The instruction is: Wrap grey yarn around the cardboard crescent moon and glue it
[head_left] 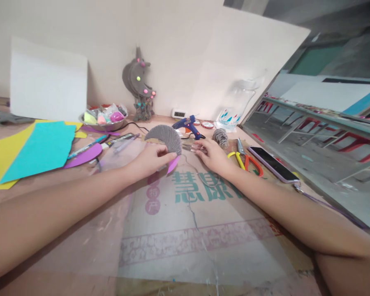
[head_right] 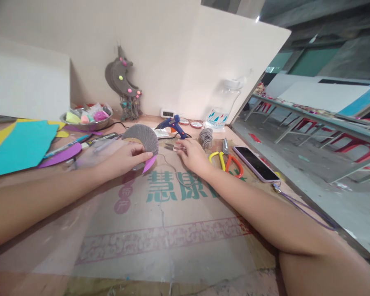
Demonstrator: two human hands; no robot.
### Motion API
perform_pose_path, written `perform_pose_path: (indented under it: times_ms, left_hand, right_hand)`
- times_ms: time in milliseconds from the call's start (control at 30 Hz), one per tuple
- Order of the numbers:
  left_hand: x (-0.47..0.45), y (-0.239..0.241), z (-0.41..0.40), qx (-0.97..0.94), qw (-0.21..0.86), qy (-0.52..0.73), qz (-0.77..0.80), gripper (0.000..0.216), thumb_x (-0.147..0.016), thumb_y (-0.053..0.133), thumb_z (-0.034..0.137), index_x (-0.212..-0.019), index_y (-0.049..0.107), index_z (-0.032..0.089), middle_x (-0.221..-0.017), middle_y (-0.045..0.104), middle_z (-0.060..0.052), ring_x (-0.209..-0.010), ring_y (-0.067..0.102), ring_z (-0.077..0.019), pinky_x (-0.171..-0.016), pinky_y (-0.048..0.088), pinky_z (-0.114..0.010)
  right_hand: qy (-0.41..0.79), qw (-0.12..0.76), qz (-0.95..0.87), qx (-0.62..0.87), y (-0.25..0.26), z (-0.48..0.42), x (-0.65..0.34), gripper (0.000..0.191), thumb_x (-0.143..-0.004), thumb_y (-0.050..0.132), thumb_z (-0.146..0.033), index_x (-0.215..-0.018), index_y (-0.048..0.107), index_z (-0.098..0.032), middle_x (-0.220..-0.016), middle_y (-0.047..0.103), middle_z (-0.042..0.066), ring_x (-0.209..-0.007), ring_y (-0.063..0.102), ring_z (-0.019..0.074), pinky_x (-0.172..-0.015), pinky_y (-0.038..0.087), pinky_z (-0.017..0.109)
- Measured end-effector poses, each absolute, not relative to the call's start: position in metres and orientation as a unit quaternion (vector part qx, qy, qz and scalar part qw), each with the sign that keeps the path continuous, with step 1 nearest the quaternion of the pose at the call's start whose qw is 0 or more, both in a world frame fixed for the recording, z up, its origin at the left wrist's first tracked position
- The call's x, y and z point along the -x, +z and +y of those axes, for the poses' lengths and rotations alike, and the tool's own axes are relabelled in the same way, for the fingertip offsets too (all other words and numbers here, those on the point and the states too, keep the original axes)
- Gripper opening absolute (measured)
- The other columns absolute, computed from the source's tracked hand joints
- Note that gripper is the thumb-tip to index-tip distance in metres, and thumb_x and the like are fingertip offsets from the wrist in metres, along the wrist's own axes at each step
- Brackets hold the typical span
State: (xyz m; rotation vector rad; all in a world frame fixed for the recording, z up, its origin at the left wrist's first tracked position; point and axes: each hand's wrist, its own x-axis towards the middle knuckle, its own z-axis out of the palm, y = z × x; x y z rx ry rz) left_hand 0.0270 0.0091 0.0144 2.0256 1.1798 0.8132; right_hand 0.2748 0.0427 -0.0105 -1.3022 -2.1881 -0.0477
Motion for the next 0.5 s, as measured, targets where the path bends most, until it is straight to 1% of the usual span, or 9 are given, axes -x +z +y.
perform_pose_path:
  times_ms: [167, 333, 500]
  left_hand:
    - [-0.0280, 0.0135, 0.0099, -0.767, 0.322, 0.324, 0.451, 0.034, -0.081, 0.052, 0.042, -0.057, 0.044, 0.019, -0.058, 0.042, 0.003, -0.058, 0.042, -0.0124, -0.054, 0.031, -0.027]
    - [-0.0290, 0.0116, 0.0109, -0.772, 0.304, 0.317, 0.459, 0.035, -0.080, 0.050, 0.046, -0.060, 0.043, 0.019, -0.059, 0.043, 0.003, -0.060, 0.043, -0.0132, -0.056, 0.033, -0.027]
    - [-0.0300, 0.0134, 0.0092, -0.768, 0.317, 0.316, 0.458, 0.037, -0.080, 0.050, 0.048, -0.060, 0.044, 0.019, -0.060, 0.042, 0.003, -0.060, 0.043, -0.0135, -0.055, 0.033, -0.026]
  right_hand:
    - [-0.025, 0.301, -0.833, 0.464, -0.0096, 0.0404, -0.2727, 0.024, -0.083, 0.056, -0.019, -0.106, 0.061, -0.018, -0.107, 0.061, 0.010, -0.104, 0.056, 0.0241, -0.094, 0.043, 0.044]
    - [-0.018, 0.280, -0.839, 0.467, -0.0077, 0.0390, -0.2715, 0.022, -0.083, 0.056, -0.017, -0.104, 0.061, -0.016, -0.104, 0.061, 0.010, -0.102, 0.056, 0.0227, -0.093, 0.044, 0.042]
    - [-0.042, 0.238, -0.852, 0.465, -0.0045, 0.0345, -0.2685, 0.016, -0.086, 0.052, -0.017, -0.097, 0.064, -0.017, -0.099, 0.062, 0.010, -0.097, 0.057, 0.0211, -0.089, 0.045, 0.040]
